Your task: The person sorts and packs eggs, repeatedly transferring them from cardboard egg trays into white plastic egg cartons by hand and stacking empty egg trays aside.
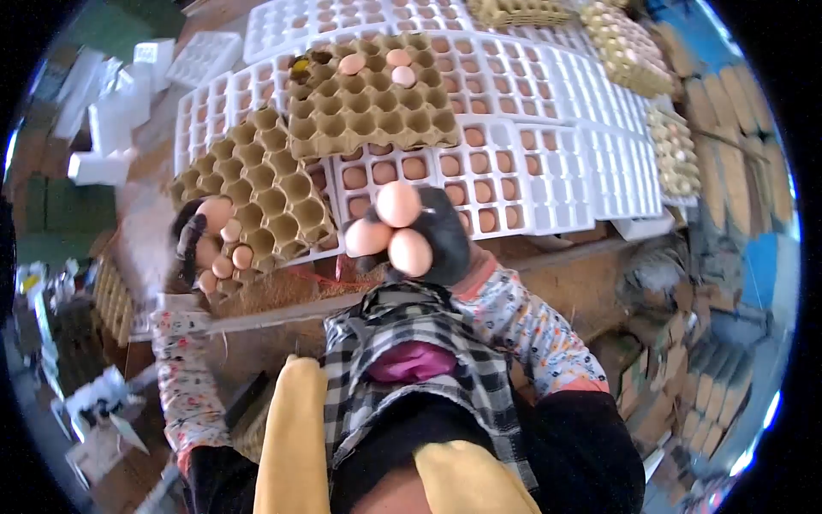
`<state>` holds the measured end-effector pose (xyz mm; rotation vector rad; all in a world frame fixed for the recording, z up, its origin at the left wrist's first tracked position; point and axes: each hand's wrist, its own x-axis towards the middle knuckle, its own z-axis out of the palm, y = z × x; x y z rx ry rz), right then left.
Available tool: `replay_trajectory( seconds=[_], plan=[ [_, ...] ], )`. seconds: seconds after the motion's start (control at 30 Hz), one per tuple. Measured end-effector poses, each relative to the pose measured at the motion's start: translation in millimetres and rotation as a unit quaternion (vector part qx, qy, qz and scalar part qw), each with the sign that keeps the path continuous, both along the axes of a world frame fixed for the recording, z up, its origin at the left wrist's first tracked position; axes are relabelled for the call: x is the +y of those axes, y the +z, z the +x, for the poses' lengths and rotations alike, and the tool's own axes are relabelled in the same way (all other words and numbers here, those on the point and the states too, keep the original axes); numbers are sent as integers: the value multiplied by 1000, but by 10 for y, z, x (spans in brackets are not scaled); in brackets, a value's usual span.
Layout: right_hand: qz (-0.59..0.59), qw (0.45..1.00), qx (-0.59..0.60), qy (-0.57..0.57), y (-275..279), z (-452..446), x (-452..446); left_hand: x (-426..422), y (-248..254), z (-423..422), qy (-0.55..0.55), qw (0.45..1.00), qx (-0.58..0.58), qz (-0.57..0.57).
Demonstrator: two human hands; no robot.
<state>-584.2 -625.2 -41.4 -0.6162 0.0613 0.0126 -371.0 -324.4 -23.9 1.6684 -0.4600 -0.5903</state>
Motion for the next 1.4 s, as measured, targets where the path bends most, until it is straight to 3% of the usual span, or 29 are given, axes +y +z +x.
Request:
replay_trajectory(
  seconds=[0.03, 0.07, 0.1, 0.17, 0.23, 0.27, 0.3, 0.33, 0.4, 0.43, 0.5, 0.53, 0.57, 0.6, 0.63, 0.67, 0.73, 0.87, 0.93, 1.0, 1.07, 1.1, 1.13, 1.17, 1.2, 1.23, 1.27, 1.3, 1.4],
  plan=[
    [25, 999, -16, -46, -50, -132, -75, -259, -22, -314, 6, 985, 98, -140],
    [-45, 995, -86, -11, -252, -243, -282, -592, -21, -632, 14, 965, 161, -207],
    [-141, 986, -87, -8, -174, -321, -493, -984, 0, -938, 33, 953, 189, -236],
    [-124, 992, 22, 25, -200, -621, -921, -1749, -17, -1420, 64, 949, 183, -248],
    [35, 981, 158, 111, -256, -878, -1400, -2380, -96, -1763, 72, 953, 171, -242],
    [173, 961, 170, 132, -441, -1052, -1598, -2584, -166, -1848, 58, 927, 262, -262],
    [82, 969, 210, 97, -909, -1359, -1786, -2787, -240, -1935, 53, 893, 353, -276],
    [-30, 972, 219, 80, -1009, -1552, -1992, -2963, -209, -2037, 61, 863, 429, -260],
    [-317, 936, 149, 39, -994, -1898, -2346, -3212, -248, -2167, 69, 929, 344, -117],
    [-332, 929, 164, 14, -977, -2011, -2516, -3356, -225, -2207, 104, 908, 399, -76],
    [-205, 928, 312, -18, -648, -2018, -2846, -3583, -654, -2258, 32, 955, 289, -61],
    [-324, 887, 327, -21, -718, -2032, -3040, -3810, -771, -2268, -8, 987, 163, -10],
    [-540, 800, 253, -57, -757, -1973, -3182, -4128, -627, -2255, -70, 994, 30, 82],
    [-725, 663, 161, -92, -765, -1905, -3309, -4365, -734, -2266, -98, 947, -218, 216],
    [-767, 610, 181, -84, -752, -1821, -3395, -4610, -776, -2252, -125, 876, -398, 242],
    [-805, 553, 200, -76, -733, -1708, -3465, -4835, -849, -2214, -207, 819, -427, 324],
    [-838, 502, 214, -24, -698, -1478, -3622, -5123, -813, -2227, -239, 799, -409, 371],
    [-848, 483, 205, 75, -702, -1118, -3650, -5131, -795, -1939, -94, 764, -467, 434],
    [-844, 483, 210, 100, -797, -1094, -3637, -5091, -949, -1653, -78, 750, -421, 504],
    [-831, 505, 216, 87, -907, -1102, -3715, -5099, -887, -1597, -91, 736, -456, 492],
    [-796, 558, 234, 31, -922, -1113, -3844, -5084, -908, -1662, -113, 752, -513, 399],
    [-755, 614, 229, -30, -1003, -1089, -3934, -5107, -884, -1803, -123, 786, -521, 308],
    [-708, 664, 224, -91, -1097, -1033, -4043, -5132, -1046, -2028, -172, 811, -461, 317],
    [-659, 702, 228, -147, -1135, -955, -4098, -5158, -1103, -2236, -226, 827, -454, 243],
    [-650, 699, 215, -207, -1211, -841, -4138, -5218, -1056, -2430, -293, 810, -434, 263],
    [-630, 717, 205, -216, -1281, -741, -4177, -5274, -1298, -2623, -289, 844, -360, 274],
    [-611, 734, 194, -226, -1276, -675, -4177, -5291, -1230, -2699, -336, 775, -429, 320],
    [-553, 776, 200, -228, -1251, -686, -4130, -5270, -1316, -2722, -328, 781, -433, 309],
    [-671, 672, 116, -291, -1056, -902, -3962, -5225, -1322, -2640, -247, 835, -445, 207]
  ],
)
